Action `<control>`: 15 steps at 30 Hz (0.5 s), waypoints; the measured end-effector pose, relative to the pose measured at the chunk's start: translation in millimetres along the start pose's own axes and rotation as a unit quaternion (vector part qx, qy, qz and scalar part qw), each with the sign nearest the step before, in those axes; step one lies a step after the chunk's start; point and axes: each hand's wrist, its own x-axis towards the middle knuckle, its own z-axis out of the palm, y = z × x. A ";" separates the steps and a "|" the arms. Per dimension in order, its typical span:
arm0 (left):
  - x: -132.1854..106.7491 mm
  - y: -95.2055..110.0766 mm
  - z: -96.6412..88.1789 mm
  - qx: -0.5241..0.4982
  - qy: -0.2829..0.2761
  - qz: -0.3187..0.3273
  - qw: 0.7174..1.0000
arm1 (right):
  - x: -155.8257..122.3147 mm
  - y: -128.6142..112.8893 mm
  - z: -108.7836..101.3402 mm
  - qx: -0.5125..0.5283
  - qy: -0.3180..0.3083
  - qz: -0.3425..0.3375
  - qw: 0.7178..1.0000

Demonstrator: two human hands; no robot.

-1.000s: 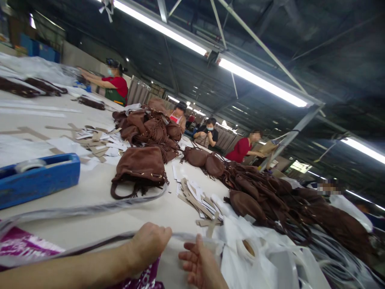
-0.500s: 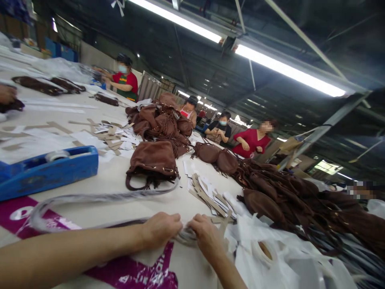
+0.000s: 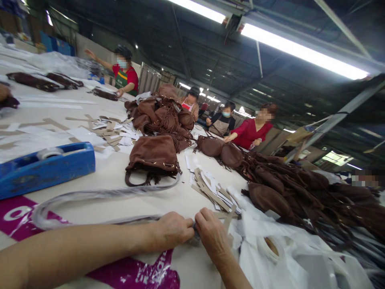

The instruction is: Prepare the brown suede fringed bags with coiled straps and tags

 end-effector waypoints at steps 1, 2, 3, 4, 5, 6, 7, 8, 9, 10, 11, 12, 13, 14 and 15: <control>1.1 1.4 1.7 0.002 0.004 -0.004 1.000 | -2.7 -2.0 -0.1 -0.007 0.003 0.026 1.000; 1.7 2.6 2.9 0.004 0.008 -0.009 1.000 | -5.3 -4.3 -0.2 -0.011 0.003 0.049 0.999; 1.7 3.5 3.8 0.004 0.011 -0.014 1.000 | -7.5 -6.8 -0.5 -0.007 0.000 0.069 0.998; 1.3 4.0 4.3 0.002 0.012 -0.018 1.000 | -9.2 -9.3 -0.9 0.002 -0.006 0.086 0.996; 0.7 4.1 4.4 0.001 0.011 -0.022 1.000 | -10.2 -11.8 -1.5 0.015 -0.014 0.101 0.995; 0.1 3.8 4.3 -0.002 0.010 -0.024 1.000 | -10.6 -14.0 -2.4 0.031 -0.022 0.115 0.993; -0.3 3.4 4.2 -0.006 0.009 -0.023 1.000 | -10.5 -15.8 -3.4 0.049 -0.030 0.128 0.990; -0.2 3.0 4.0 -0.010 0.009 -0.020 1.000 | -10.1 -17.2 -4.7 0.065 -0.038 0.141 0.987; 0.5 2.8 4.0 -0.013 0.011 -0.016 1.000 | -9.9 -18.1 -6.1 0.079 -0.044 0.154 0.984; 1.7 3.3 4.2 -0.016 0.014 -0.012 1.000 | -9.9 -18.7 -7.6 0.090 -0.050 0.169 0.980; 3.4 4.5 4.5 -0.018 0.015 -0.009 1.000 | -10.2 -19.2 -9.3 0.098 -0.056 0.186 0.976; 5.0 6.6 4.9 -0.018 0.014 -0.011 1.000 | -10.5 -20.1 -11.2 0.104 -0.059 0.201 0.972; 5.9 9.4 5.1 -0.017 0.009 -0.016 1.000 | -10.2 -21.7 -13.1 0.109 -0.062 0.213 0.969; 5.5 12.4 5.0 -0.019 0.002 -0.020 1.000 | -8.1 -24.5 -15.0 0.115 -0.063 0.217 0.967; 3.6 14.6 4.5 -0.024 -0.006 -0.016 1.000 | -2.9 -28.6 -16.4 0.124 -0.062 0.211 0.968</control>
